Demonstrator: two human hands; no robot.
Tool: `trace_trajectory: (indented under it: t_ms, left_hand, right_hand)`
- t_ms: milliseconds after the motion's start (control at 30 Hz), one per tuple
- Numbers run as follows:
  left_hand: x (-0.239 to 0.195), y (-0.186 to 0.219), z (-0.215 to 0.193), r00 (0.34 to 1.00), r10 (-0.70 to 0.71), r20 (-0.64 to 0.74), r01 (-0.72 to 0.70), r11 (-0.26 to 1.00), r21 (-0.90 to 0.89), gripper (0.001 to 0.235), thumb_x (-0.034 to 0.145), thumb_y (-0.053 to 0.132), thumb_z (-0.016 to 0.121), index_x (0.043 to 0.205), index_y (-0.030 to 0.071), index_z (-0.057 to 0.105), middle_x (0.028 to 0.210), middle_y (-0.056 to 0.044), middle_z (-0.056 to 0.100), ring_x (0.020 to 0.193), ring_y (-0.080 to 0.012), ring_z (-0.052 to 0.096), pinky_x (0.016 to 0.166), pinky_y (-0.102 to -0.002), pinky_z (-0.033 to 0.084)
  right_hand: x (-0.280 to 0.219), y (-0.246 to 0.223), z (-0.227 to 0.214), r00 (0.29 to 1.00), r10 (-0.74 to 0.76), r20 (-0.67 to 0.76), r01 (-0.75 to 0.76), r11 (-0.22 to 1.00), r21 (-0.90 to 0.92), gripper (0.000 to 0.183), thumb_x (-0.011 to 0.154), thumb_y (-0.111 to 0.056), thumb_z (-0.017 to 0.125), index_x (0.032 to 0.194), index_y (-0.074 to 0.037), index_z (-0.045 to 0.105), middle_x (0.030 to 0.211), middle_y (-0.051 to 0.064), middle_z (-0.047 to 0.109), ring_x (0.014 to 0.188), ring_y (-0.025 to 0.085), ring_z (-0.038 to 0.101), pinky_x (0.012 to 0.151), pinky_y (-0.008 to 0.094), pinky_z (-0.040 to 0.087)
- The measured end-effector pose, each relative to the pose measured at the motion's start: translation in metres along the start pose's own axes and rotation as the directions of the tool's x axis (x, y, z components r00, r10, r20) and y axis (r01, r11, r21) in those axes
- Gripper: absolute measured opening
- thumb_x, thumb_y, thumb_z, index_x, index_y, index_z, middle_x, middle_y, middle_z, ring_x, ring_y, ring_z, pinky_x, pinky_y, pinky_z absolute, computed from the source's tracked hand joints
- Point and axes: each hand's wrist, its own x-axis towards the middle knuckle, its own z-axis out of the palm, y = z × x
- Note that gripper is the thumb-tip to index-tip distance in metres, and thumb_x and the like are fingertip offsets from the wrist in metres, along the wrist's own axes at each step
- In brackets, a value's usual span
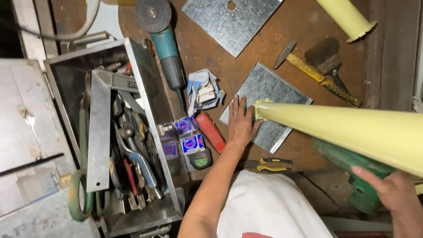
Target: Assembling a metal post by fitting a pipe onto a square base plate and securing it using a drill and hammer.
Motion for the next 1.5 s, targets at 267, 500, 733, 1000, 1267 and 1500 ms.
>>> trace_trajectory:
  t_ms: [267,500,733,1000,1267,1500]
  left_hand:
    - [0.013,-0.002,-0.011,0.997,0.054,0.056,-0.048,0.994,-0.095,0.061,0.076,0.022,0.085,0.129,0.003,0.061,0.157,-0.025,0.039,0.152,-0.0465,0.024,0.124,-0.056,0.025]
    - [0.047,-0.002,-0.007,0.943,0.224,0.245,-0.141,0.939,-0.313,0.087,0.07,-0.006,0.076,0.15,0.013,0.048,0.151,-0.011,0.055,0.148,-0.0367,0.041,0.126,-0.049,0.029]
    - [0.05,0.004,-0.001,0.912,0.219,0.347,-0.108,0.944,-0.313,0.068,0.074,0.003,0.083,0.134,0.018,0.055,0.125,-0.01,0.071,0.119,-0.0322,0.065,0.125,-0.048,0.028]
    - [0.031,0.01,0.02,0.986,0.097,0.137,-0.064,0.971,-0.23,0.064,0.077,0.009,0.083,0.132,0.011,0.052,0.121,-0.015,0.07,0.114,-0.0368,0.065,0.122,-0.049,0.033]
    - [0.013,0.024,0.043,0.997,-0.078,-0.027,0.073,0.984,-0.164,0.064,0.083,0.01,0.081,0.139,0.009,0.05,0.129,-0.015,0.068,0.123,-0.0364,0.061,0.123,-0.051,0.033]
    - [0.011,0.016,0.012,0.996,-0.07,-0.046,0.062,0.987,-0.146,0.083,0.073,0.017,0.087,0.143,0.0,0.046,0.149,-0.022,0.05,0.149,-0.0419,0.033,0.125,-0.052,0.026]
  right_hand:
    - [-0.003,-0.083,0.029,0.973,-0.227,0.041,0.222,0.873,-0.435,0.054,0.073,-0.026,0.083,0.12,-0.003,0.069,0.115,0.013,0.074,0.104,0.027,0.068,0.093,0.041,0.054]
    - [0.004,-0.121,0.046,0.936,-0.323,0.138,0.341,0.743,-0.576,0.066,0.069,-0.033,0.086,0.124,-0.003,0.067,0.116,0.018,0.07,0.104,0.037,0.066,0.094,0.046,0.052]
    - [-0.008,-0.124,0.044,0.958,-0.276,0.076,0.281,0.859,-0.428,0.067,0.069,-0.027,0.085,0.127,-0.003,0.065,0.124,0.019,0.069,0.115,0.037,0.065,0.099,0.043,0.051]
    - [-0.007,-0.121,0.047,0.977,-0.204,0.063,0.21,0.866,-0.455,0.067,0.069,-0.027,0.086,0.128,-0.005,0.064,0.126,0.022,0.067,0.111,0.039,0.065,0.095,0.044,0.052]
    - [-0.002,-0.142,0.055,0.988,-0.148,0.049,0.154,0.88,-0.45,0.062,0.072,-0.028,0.085,0.128,-0.007,0.067,0.119,0.019,0.071,0.104,0.036,0.07,0.092,0.042,0.055]
    - [0.009,-0.146,0.064,0.954,-0.281,0.103,0.298,0.864,-0.405,0.054,0.074,-0.029,0.083,0.12,-0.005,0.07,0.113,0.017,0.074,0.099,0.032,0.072,0.088,0.041,0.056]
